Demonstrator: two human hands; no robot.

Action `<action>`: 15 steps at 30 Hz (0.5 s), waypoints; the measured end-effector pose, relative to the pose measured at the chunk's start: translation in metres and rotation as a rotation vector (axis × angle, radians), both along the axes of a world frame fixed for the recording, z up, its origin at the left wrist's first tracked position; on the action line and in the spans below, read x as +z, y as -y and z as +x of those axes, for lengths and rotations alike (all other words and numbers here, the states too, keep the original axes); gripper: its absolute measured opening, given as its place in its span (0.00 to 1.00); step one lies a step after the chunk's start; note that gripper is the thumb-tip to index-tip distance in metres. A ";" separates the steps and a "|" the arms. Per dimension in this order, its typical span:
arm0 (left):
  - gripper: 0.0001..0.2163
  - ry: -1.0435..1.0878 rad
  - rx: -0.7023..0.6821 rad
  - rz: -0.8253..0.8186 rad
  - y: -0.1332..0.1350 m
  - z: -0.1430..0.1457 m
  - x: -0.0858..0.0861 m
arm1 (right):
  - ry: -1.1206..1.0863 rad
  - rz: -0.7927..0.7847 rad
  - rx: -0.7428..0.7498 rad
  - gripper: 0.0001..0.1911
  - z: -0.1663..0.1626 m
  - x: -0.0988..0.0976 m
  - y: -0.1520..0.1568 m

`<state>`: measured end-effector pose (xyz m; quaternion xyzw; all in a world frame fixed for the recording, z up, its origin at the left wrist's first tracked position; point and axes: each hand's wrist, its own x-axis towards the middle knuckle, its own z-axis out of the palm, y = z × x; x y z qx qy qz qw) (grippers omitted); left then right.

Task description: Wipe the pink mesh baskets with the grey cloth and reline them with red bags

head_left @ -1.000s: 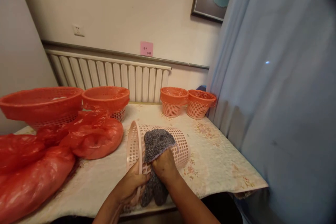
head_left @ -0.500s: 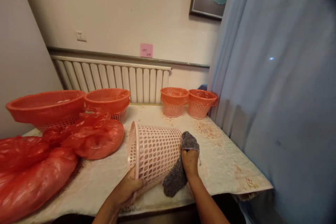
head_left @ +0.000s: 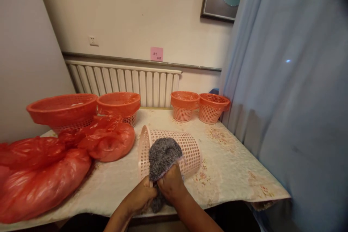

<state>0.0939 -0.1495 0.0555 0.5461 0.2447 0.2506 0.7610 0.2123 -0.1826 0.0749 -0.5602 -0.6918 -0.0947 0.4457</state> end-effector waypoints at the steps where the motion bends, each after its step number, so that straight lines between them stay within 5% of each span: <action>1: 0.24 0.009 -0.024 0.018 0.000 -0.001 -0.001 | -0.003 -0.035 0.001 0.14 0.000 0.010 -0.004; 7: 0.30 0.007 -0.058 0.167 -0.003 -0.009 -0.006 | -0.101 -0.200 -0.140 0.12 0.001 0.045 -0.026; 15: 0.24 0.014 0.002 0.066 0.007 -0.006 0.002 | -0.213 -0.067 -0.067 0.18 -0.005 0.036 -0.009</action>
